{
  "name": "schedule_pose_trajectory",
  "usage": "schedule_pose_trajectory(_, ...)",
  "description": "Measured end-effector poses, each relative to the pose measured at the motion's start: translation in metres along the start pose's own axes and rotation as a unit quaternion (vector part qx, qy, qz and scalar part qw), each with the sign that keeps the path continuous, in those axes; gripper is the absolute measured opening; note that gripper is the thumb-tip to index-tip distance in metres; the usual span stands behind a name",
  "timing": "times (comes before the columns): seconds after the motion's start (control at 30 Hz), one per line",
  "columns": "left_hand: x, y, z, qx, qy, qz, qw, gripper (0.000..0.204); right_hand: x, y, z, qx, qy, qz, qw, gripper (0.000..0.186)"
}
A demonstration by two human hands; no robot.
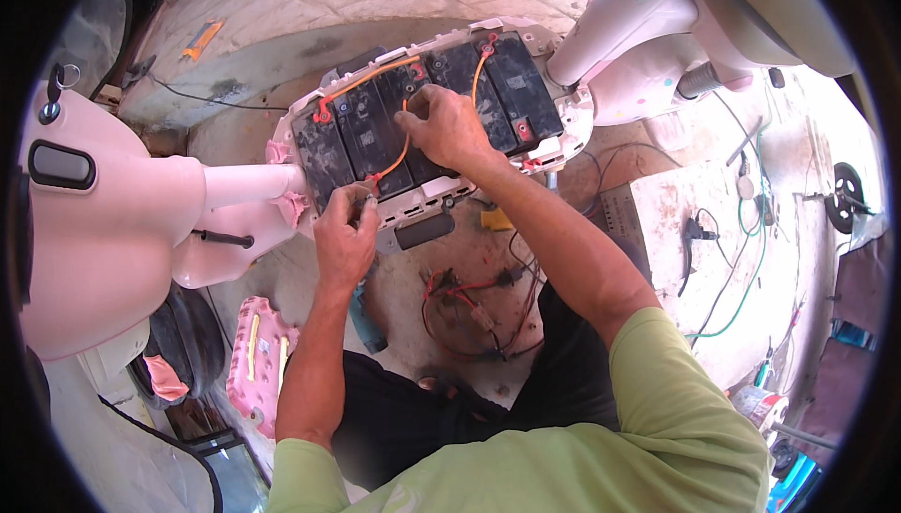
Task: The person works on the battery compartment of a pink electric scooter, connecting wires between battery cells and tightening connections with a power drill. They repeatedly adjust and secure the orange and red wires to the battery terminals.
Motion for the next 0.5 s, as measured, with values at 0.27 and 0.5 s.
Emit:
schedule_pose_trajectory(0.27,0.0,-0.002,0.01,0.02,0.008,-0.045,0.999,0.019,0.005,0.003,0.006,0.035,0.057,0.096,0.993,0.036)
schedule_pose_trajectory(0.5,-0.023,0.006,0.014,-0.007,-0.062,-0.147,0.987,0.02,0.006,0.002,0.012,0.07,0.027,0.069,0.995,0.037)
Point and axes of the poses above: each hand's wrist, its own z-axis towards the middle knuckle, its own y-axis out of the palm, x = y × z, the point moved 5 cm from there along z, towards the middle knuckle, and after that the axes turned 1 degree about -z, right-handed, at the moved point
